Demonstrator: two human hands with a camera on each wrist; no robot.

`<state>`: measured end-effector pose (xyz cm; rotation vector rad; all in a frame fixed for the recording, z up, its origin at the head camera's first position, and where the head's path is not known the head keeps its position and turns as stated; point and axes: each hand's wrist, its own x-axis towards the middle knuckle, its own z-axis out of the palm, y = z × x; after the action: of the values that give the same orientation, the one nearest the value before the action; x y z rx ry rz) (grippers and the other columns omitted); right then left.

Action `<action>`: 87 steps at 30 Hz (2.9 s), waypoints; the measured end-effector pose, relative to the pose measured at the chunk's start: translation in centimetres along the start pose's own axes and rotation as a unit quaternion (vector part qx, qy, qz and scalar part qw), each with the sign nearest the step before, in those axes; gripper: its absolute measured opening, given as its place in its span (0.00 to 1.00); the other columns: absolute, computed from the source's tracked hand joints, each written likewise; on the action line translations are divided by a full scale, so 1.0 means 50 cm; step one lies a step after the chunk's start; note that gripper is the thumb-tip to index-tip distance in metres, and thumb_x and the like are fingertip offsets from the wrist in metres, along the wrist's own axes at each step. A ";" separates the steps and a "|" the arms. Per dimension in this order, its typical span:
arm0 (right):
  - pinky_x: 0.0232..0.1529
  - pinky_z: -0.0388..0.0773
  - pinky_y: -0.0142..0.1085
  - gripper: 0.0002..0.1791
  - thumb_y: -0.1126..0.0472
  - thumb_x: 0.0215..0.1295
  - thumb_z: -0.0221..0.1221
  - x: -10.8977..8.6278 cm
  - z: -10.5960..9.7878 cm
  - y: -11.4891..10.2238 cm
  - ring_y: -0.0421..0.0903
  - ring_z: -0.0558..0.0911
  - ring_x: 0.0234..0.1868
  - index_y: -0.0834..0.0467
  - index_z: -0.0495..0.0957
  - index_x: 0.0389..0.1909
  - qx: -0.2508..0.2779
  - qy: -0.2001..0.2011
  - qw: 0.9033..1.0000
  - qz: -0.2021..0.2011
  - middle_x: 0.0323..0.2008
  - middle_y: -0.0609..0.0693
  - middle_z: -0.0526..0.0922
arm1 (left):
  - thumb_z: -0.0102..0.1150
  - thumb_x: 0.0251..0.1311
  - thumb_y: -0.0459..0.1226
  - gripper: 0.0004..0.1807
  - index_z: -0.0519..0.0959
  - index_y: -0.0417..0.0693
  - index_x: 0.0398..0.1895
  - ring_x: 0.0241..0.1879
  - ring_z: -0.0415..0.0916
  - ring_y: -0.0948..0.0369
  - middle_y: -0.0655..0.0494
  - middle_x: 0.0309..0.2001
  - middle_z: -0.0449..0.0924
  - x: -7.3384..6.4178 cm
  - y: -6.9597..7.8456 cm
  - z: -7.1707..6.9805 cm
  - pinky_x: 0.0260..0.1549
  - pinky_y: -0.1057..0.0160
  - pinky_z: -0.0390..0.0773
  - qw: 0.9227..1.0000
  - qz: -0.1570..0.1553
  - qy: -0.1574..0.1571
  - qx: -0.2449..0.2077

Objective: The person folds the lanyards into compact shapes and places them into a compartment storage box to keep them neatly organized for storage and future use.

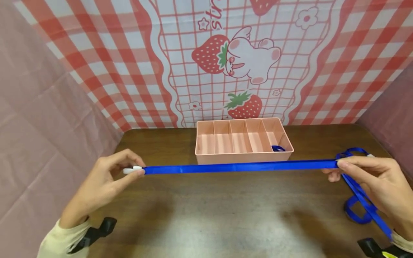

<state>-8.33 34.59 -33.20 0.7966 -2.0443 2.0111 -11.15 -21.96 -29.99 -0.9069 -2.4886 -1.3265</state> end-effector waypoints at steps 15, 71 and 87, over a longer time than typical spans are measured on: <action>0.37 0.81 0.31 0.22 0.85 0.66 0.47 -0.020 -0.003 -0.010 0.46 0.87 0.38 0.72 0.72 0.59 -0.239 -0.072 0.967 0.051 0.35 0.59 0.88 | 0.66 0.57 0.23 0.15 0.80 0.53 0.37 0.22 0.74 0.64 0.60 0.29 0.80 -0.006 -0.016 0.005 0.17 0.69 0.73 1.000 -0.005 0.003 0.004; 0.38 0.77 0.24 0.11 0.71 0.65 0.63 -0.073 -0.031 0.049 0.37 0.83 0.40 0.61 0.82 0.47 -0.342 0.061 0.923 0.163 0.41 0.48 0.85 | 0.43 0.54 0.12 0.25 0.80 0.36 0.48 0.29 0.81 0.55 0.46 0.38 0.85 0.013 -0.029 0.053 0.23 0.60 0.81 0.929 0.103 -0.209 -0.287; 0.36 0.81 0.32 0.08 0.66 0.69 0.61 -0.060 -0.023 0.045 0.43 0.83 0.41 0.58 0.82 0.47 -0.326 0.017 0.924 0.198 0.42 0.51 0.84 | 0.54 0.64 0.20 0.10 0.80 0.28 0.46 0.31 0.84 0.50 0.37 0.35 0.84 0.034 -0.028 0.056 0.27 0.59 0.82 0.854 0.220 -0.206 -0.425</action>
<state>-7.14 36.35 -36.50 0.2224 -2.7667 1.2858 -12.98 -19.56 -31.86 -1.9672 -1.6310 -2.2395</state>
